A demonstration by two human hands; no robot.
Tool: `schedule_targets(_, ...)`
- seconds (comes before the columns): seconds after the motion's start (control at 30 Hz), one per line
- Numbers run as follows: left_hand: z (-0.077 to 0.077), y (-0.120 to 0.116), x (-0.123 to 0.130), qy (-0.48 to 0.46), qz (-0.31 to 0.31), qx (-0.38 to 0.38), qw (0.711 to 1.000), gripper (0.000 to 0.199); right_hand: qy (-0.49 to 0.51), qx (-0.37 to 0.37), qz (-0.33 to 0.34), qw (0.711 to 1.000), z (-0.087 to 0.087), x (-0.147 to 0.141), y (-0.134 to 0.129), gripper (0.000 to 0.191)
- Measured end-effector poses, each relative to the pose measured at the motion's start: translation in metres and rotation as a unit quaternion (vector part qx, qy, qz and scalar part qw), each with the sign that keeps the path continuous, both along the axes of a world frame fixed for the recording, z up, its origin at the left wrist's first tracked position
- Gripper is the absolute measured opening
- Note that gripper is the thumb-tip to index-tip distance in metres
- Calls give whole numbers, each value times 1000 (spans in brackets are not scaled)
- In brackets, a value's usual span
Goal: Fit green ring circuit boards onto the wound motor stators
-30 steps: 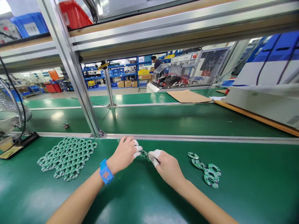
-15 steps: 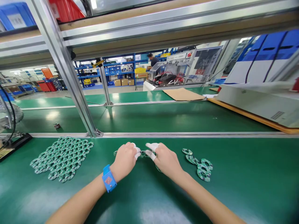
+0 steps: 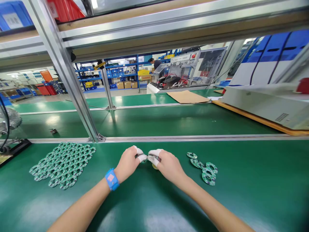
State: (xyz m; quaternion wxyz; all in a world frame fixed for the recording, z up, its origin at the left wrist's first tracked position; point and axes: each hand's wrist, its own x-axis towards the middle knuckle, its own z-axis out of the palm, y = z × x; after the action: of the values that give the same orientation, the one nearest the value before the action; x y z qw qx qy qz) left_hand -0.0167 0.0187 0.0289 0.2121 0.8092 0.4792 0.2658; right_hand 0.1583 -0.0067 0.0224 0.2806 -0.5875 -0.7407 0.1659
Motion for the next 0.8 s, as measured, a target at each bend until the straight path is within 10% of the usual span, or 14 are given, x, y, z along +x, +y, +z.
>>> schedule_targets(0.17,0,4,4,-121,-57,-114,984,18,239,-94,101,961,-5,-4,6,20)
schedule_targets(0.5,-1,13,-19,14,-49,-89,995,18,298,-92,8,950,0,15,13,21)
schedule_targets(0.67,-1,3,-9,29,-38,-37,998,15,110,9,31,993,0,12,9,25)
schedule_targets(0.8,2,-6,0,76,-11,-8,997,17,-153,79,-82,982,-8,5,4,32)
